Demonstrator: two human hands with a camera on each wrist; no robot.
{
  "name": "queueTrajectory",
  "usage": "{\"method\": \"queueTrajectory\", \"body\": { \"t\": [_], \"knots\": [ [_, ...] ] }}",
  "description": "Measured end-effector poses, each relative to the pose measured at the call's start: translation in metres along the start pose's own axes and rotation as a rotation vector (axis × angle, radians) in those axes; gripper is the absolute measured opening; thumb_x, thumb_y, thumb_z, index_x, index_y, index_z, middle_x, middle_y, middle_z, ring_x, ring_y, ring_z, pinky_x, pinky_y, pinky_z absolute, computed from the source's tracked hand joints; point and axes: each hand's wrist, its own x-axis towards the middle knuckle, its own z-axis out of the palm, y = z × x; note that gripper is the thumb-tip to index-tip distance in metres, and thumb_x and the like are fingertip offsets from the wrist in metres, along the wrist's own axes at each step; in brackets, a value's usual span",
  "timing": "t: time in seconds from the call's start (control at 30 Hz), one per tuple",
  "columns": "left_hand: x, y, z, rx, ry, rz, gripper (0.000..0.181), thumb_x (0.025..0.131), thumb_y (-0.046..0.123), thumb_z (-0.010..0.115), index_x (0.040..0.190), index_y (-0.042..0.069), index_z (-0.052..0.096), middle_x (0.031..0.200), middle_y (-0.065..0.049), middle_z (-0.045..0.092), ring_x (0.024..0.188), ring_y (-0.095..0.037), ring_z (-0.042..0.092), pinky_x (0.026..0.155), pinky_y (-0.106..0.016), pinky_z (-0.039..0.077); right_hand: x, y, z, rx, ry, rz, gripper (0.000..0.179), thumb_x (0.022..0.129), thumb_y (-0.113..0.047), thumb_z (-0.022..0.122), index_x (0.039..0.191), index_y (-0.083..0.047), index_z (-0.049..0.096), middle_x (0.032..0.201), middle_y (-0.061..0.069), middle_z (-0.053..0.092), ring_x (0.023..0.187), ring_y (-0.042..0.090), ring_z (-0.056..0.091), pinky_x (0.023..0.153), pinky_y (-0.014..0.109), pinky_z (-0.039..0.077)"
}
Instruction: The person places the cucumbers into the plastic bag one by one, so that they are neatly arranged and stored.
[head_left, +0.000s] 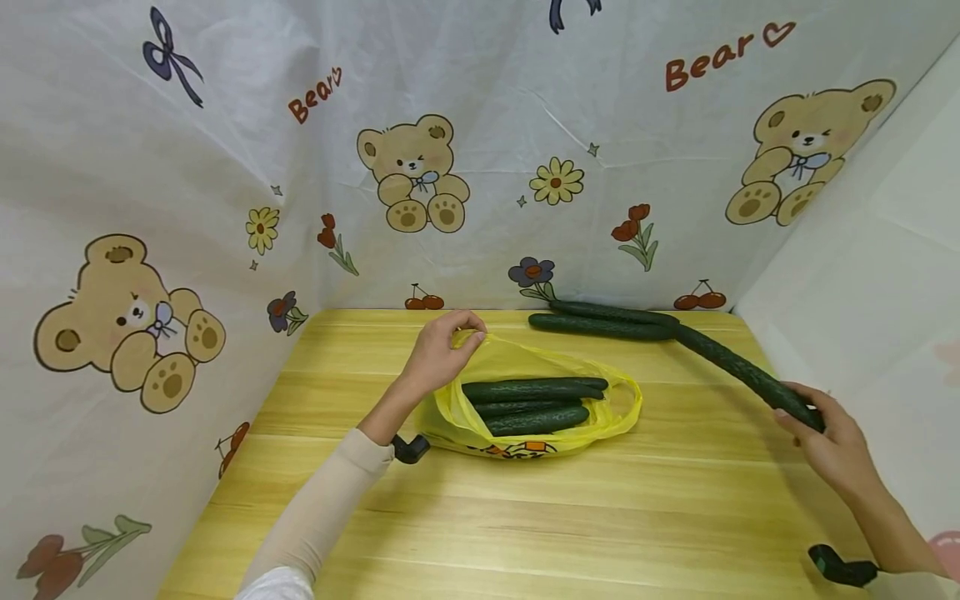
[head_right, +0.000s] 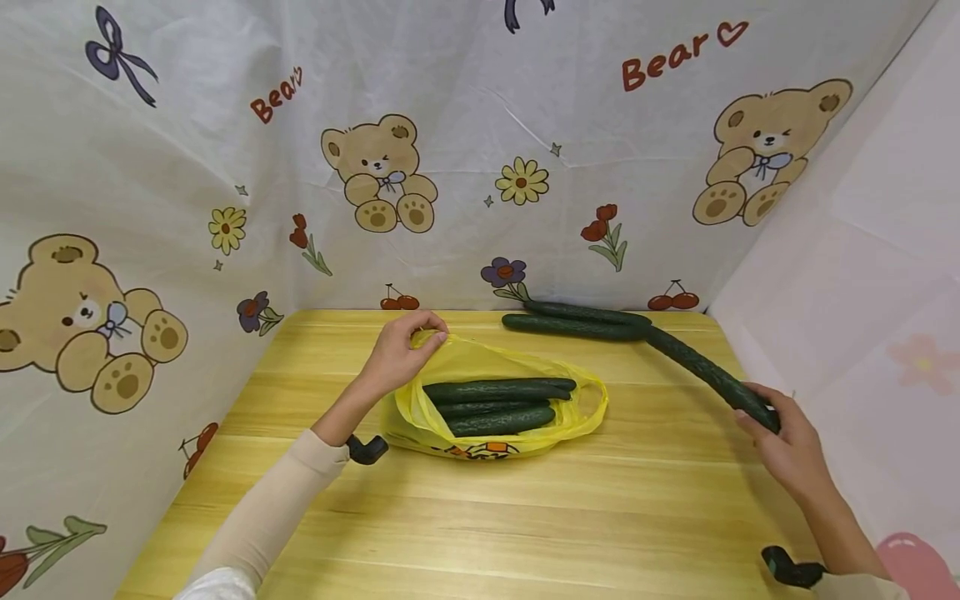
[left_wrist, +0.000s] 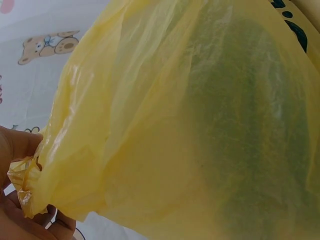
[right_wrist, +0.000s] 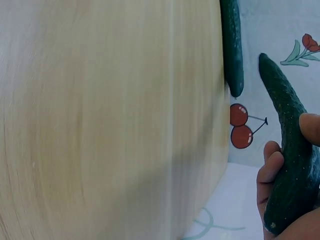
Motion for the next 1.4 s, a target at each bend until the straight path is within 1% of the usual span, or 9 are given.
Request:
{"method": "queueTrajectory", "body": {
  "t": [0.1,0.2,0.27,0.33,0.5,0.7,1.0,1.13,1.4],
  "knots": [
    [-0.001,-0.001,0.0,-0.002,0.0,0.002,0.008,0.109,0.026,0.067,0.109,0.021,0.074,0.118,0.002,0.075,0.114,-0.02,0.071,0.097,-0.047,0.058,0.0,-0.003,0.002,0.034,-0.021,-0.03,0.059,0.112,-0.028,0.059,0.164,-0.006,0.039,0.115,-0.008,0.051,0.076,0.006,0.055,0.06,0.027,0.046],
    [-0.001,-0.002,0.0,-0.004,-0.004,0.006,0.009,0.109,0.026,0.066,0.11,0.02,0.074,0.117,0.002,0.076,0.114,-0.021,0.071,0.098,-0.048,0.058,0.0,-0.006,0.004,0.07,-0.041,-0.057,0.055,0.112,-0.024,0.06,0.161,-0.009,0.042,0.107,-0.019,0.05,0.075,0.012,0.055,0.06,0.028,0.045],
    [0.0,-0.002,0.0,-0.005,-0.003,0.008,0.01,0.109,0.026,0.066,0.11,0.02,0.074,0.118,0.001,0.075,0.114,-0.021,0.071,0.098,-0.049,0.058,0.0,-0.007,0.004,0.085,-0.051,-0.065,0.053,0.112,-0.023,0.06,0.161,-0.012,0.044,0.104,-0.019,0.051,0.074,0.013,0.054,0.06,0.03,0.043],
    [0.0,-0.003,0.0,-0.006,-0.003,0.011,0.01,0.109,0.026,0.066,0.111,0.02,0.074,0.118,0.001,0.076,0.115,-0.021,0.072,0.098,-0.049,0.058,0.001,-0.009,0.005,0.095,-0.062,-0.073,0.052,0.112,-0.021,0.06,0.161,-0.013,0.044,0.102,-0.014,0.052,0.073,0.015,0.053,0.059,0.031,0.042],
    [-0.001,-0.004,0.001,0.0,-0.003,0.01,0.011,0.109,0.026,0.066,0.111,0.019,0.074,0.118,0.001,0.076,0.113,-0.021,0.072,0.095,-0.048,0.058,0.0,-0.013,0.008,0.113,-0.093,-0.096,0.051,0.111,-0.018,0.06,0.16,-0.011,0.046,0.096,-0.006,0.054,0.072,0.019,0.053,0.059,0.033,0.04],
    [-0.001,-0.005,0.002,-0.004,-0.002,0.004,0.012,0.109,0.026,0.066,0.111,0.018,0.075,0.116,0.002,0.076,0.113,-0.021,0.072,0.096,-0.048,0.058,0.002,-0.016,0.009,0.13,-0.113,-0.108,0.05,0.111,-0.016,0.061,0.159,-0.013,0.047,0.092,-0.007,0.056,0.071,0.02,0.052,0.058,0.034,0.037],
    [-0.001,-0.006,0.002,-0.009,-0.004,-0.007,0.012,0.109,0.028,0.066,0.111,0.02,0.075,0.115,0.002,0.076,0.113,-0.02,0.071,0.097,-0.047,0.058,0.003,-0.029,0.008,0.198,-0.16,-0.14,0.051,0.111,-0.013,0.06,0.16,-0.013,0.047,0.101,-0.013,0.057,0.07,0.022,0.051,0.056,0.036,0.036],
    [-0.001,-0.006,0.003,-0.007,0.002,0.004,0.012,0.109,0.028,0.066,0.111,0.02,0.075,0.115,0.003,0.076,0.111,-0.02,0.071,0.096,-0.047,0.058,0.002,-0.034,0.011,0.232,-0.194,-0.157,0.049,0.11,-0.01,0.06,0.158,-0.013,0.048,0.095,-0.008,0.059,0.069,0.024,0.05,0.055,0.037,0.037],
    [-0.003,-0.005,0.002,-0.02,0.003,-0.014,0.011,0.109,0.026,0.067,0.11,0.019,0.075,0.116,0.002,0.076,0.115,-0.021,0.071,0.1,-0.05,0.058,0.005,-0.042,0.013,0.215,-0.237,-0.145,0.049,0.111,-0.013,0.059,0.159,-0.014,0.047,0.088,0.002,0.058,0.069,0.025,0.049,0.055,0.037,0.036]
  ]
}}
